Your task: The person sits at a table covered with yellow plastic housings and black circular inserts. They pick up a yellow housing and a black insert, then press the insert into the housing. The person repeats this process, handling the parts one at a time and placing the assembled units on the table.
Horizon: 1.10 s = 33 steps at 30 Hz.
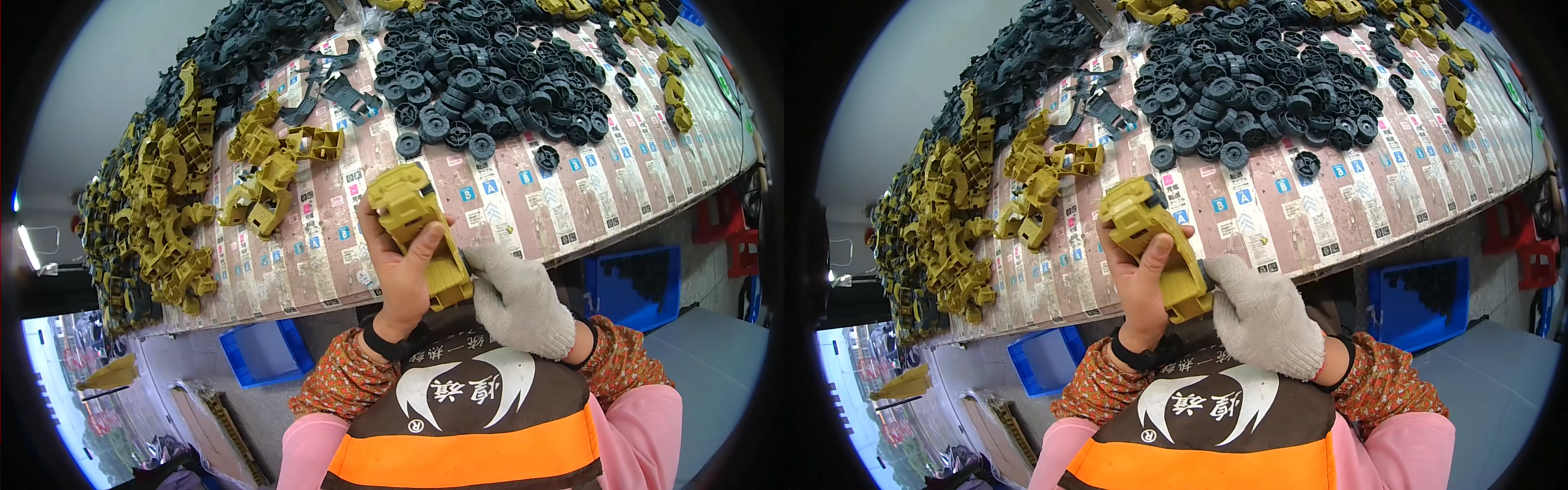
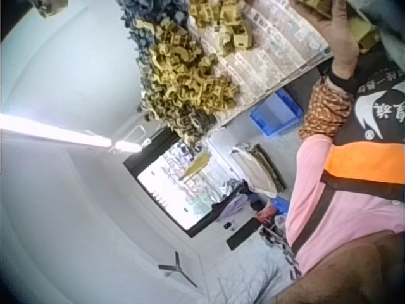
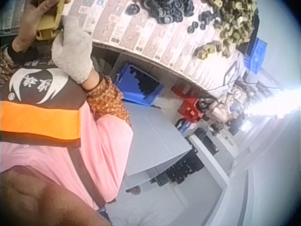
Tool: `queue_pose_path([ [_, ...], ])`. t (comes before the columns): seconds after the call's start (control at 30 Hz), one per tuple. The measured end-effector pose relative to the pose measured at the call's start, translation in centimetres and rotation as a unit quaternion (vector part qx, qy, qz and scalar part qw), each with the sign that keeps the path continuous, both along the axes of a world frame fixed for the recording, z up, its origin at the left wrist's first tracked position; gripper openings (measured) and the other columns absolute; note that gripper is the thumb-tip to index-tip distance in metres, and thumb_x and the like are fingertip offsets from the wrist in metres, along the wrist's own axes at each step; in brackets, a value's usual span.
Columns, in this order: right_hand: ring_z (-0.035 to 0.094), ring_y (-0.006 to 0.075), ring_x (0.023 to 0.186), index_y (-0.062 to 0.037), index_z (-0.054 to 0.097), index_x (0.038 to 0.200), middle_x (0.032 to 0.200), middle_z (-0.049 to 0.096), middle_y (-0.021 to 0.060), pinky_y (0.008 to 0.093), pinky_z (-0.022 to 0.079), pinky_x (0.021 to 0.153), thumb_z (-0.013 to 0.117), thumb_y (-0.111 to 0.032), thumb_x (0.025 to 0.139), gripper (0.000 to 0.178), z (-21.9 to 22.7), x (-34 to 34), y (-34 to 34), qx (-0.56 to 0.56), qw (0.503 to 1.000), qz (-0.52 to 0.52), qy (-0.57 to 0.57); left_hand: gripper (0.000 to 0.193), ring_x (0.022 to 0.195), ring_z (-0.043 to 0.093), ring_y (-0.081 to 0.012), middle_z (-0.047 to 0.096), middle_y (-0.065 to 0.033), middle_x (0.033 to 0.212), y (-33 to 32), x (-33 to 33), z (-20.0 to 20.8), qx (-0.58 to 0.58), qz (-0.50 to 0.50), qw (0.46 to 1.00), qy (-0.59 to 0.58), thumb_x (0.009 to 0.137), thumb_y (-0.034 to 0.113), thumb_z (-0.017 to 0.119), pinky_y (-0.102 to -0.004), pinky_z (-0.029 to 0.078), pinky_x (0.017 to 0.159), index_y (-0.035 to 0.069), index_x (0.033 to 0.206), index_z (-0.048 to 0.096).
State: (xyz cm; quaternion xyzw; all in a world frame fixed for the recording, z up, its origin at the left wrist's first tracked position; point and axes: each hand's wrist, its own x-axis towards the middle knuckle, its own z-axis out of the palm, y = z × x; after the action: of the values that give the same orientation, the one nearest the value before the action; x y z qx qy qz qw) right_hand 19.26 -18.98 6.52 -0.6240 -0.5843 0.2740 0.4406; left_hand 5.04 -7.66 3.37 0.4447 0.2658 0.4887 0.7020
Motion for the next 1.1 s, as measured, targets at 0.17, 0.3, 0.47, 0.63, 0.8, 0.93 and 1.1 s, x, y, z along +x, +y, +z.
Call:
queue_pose_path([
  [0.17, 0.071, 0.0487, 0.077, -0.0009, 0.060, 0.119, 0.088, 0.071, 0.0262, 0.0548, 0.055, 0.066, 0.062, 0.001, 0.088, 0.032, -0.2, 0.3, -0.2, -0.029, 0.999, 0.023, 0.003, 0.079, 0.115, 0.071, -0.0255, 0.058, -0.0100, 0.141, -0.9, -0.1, -0.5, 0.042, -0.023, 0.999, -0.002, 0.096, -0.002, 0.077, -0.0402, 0.059, 0.100, 0.012, 0.158, 0.030],
  [0.3, 0.071, 0.0496, 0.077, -0.0009, 0.061, 0.114, 0.085, 0.070, 0.0266, 0.0570, 0.055, 0.067, 0.062, -0.003, 0.088, 0.026, 0.9, 0.7, -0.3, -0.084, 0.996, 0.036, 0.000, 0.081, 0.117, 0.069, -0.0246, 0.057, -0.0097, 0.141, -1.0, 0.0, -1.0, 0.077, -0.048, 0.996, -0.012, 0.095, -0.003, 0.077, -0.0400, 0.058, 0.102, 0.012, 0.158, 0.029],
  [0.47, 0.072, 0.0466, 0.076, -0.0039, 0.068, 0.104, 0.079, 0.070, 0.0247, 0.0559, 0.057, 0.071, 0.064, -0.011, 0.091, 0.016, 2.5, 3.6, 1.7, -0.093, 0.992, 0.022, -0.079, 0.080, 0.125, 0.063, -0.0222, 0.057, -0.0093, 0.141, 0.1, -0.2, 1.0, -0.048, -0.154, 0.984, 0.081, 0.098, 0.003, 0.077, -0.0396, 0.056, 0.105, 0.011, 0.160, 0.028],
  [0.63, 0.074, 0.0293, 0.108, -0.0035, 0.068, 0.128, 0.126, 0.072, 0.0190, 0.0383, 0.059, 0.091, 0.072, 0.000, 0.086, 0.043, 5.2, 6.1, 3.8, 0.054, 0.998, 0.021, -0.037, 0.086, 0.129, 0.059, -0.0218, 0.055, -0.0130, 0.142, 2.3, -1.2, 2.5, -0.026, -0.366, 0.904, 0.218, 0.099, 0.015, 0.078, -0.0356, 0.049, 0.110, 0.010, 0.165, 0.023],
  [0.8, 0.069, 0.0200, 0.111, -0.0036, 0.064, 0.131, 0.128, 0.068, 0.0111, 0.0328, 0.056, 0.093, 0.083, -0.004, 0.080, 0.054, 2.6, 7.4, 2.8, -0.091, 0.987, 0.130, 0.039, 0.085, 0.132, 0.059, -0.0256, 0.053, -0.0169, 0.149, 3.1, -3.2, 3.1, -0.171, -0.392, 0.893, 0.137, 0.105, 0.046, 0.069, -0.0377, 0.050, 0.109, 0.013, 0.168, 0.022],
  [0.93, 0.064, 0.0167, 0.093, -0.0020, 0.067, 0.117, 0.103, 0.065, 0.0080, 0.0334, 0.055, 0.083, 0.091, -0.025, 0.080, 0.049, 1.1, 8.1, 1.3, -0.143, 0.978, -0.021, 0.147, 0.099, 0.133, 0.058, -0.0302, 0.051, -0.0161, 0.155, 3.7, -5.0, 0.8, -0.232, -0.344, 0.910, -0.014, 0.100, 0.073, 0.059, -0.0466, 0.051, 0.109, 0.018, 0.171, 0.018],
  [1.1, 0.067, 0.0253, 0.091, 0.0007, 0.067, 0.113, 0.100, 0.066, 0.0142, 0.0366, 0.056, 0.081, 0.086, -0.021, 0.086, 0.040, 1.6, 5.4, -0.2, -0.140, 0.988, -0.018, 0.060, 0.083, 0.132, 0.060, -0.0282, 0.054, -0.0109, 0.150, 2.5, -2.4, -0.3, -0.159, -0.200, 0.965, 0.054, 0.104, 0.053, 0.065, -0.0492, 0.054, 0.106, 0.017, 0.167, 0.025],
])
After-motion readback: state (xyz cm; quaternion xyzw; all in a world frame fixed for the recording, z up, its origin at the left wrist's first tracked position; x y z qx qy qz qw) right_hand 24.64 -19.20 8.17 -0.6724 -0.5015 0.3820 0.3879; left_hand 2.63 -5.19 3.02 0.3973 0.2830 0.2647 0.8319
